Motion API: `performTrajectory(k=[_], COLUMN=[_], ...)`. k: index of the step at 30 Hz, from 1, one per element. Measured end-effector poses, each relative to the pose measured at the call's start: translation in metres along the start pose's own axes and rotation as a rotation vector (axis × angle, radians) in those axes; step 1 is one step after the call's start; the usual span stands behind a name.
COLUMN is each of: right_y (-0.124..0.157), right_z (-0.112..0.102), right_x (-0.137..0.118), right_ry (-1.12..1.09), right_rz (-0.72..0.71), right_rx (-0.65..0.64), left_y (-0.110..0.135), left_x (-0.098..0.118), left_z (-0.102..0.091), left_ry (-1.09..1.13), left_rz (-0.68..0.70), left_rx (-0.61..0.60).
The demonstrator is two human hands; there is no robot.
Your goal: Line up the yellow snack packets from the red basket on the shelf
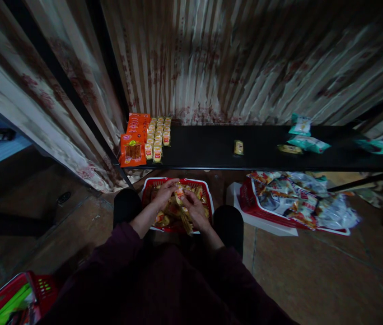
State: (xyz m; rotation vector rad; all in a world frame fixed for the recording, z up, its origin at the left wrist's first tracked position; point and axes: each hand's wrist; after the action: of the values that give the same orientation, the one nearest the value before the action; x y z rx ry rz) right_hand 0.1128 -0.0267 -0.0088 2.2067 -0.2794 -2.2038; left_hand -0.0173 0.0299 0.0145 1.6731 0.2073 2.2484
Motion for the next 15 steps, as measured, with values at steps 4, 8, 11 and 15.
performTrajectory(k=[4, 8, 11, 15], right_y=[0.002, 0.004, 0.006, 0.008], right_z=[0.005, 0.007, 0.009, 0.012], right_x=[-0.007, -0.013, -0.013, -0.010], right_ry=[-0.067, -0.123, -0.114, -0.126], right_rz=[0.011, 0.012, 0.011, 0.041], right_rx=[0.055, 0.065, 0.058, 0.088], left_y=[0.003, 0.004, 0.002, -0.003], left_x=[0.013, 0.025, 0.031, 0.032], left_z=[0.004, 0.007, 0.010, 0.013], left_ry=[0.126, 0.153, 0.145, 0.157], left_rz=[-0.062, -0.105, -0.143, -0.133], left_rx=[-0.005, -0.004, 0.034, 0.105])
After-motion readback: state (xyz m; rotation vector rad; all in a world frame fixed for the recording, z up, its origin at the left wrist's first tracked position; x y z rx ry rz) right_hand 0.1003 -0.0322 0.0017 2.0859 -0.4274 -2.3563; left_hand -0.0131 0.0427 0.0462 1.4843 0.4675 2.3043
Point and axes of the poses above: each hand's wrist, its own y-axis away from the middle knuckle, its own z-axis out of the palm, x = y × z, and after that the axes turned 1 degree about -x, right-handed
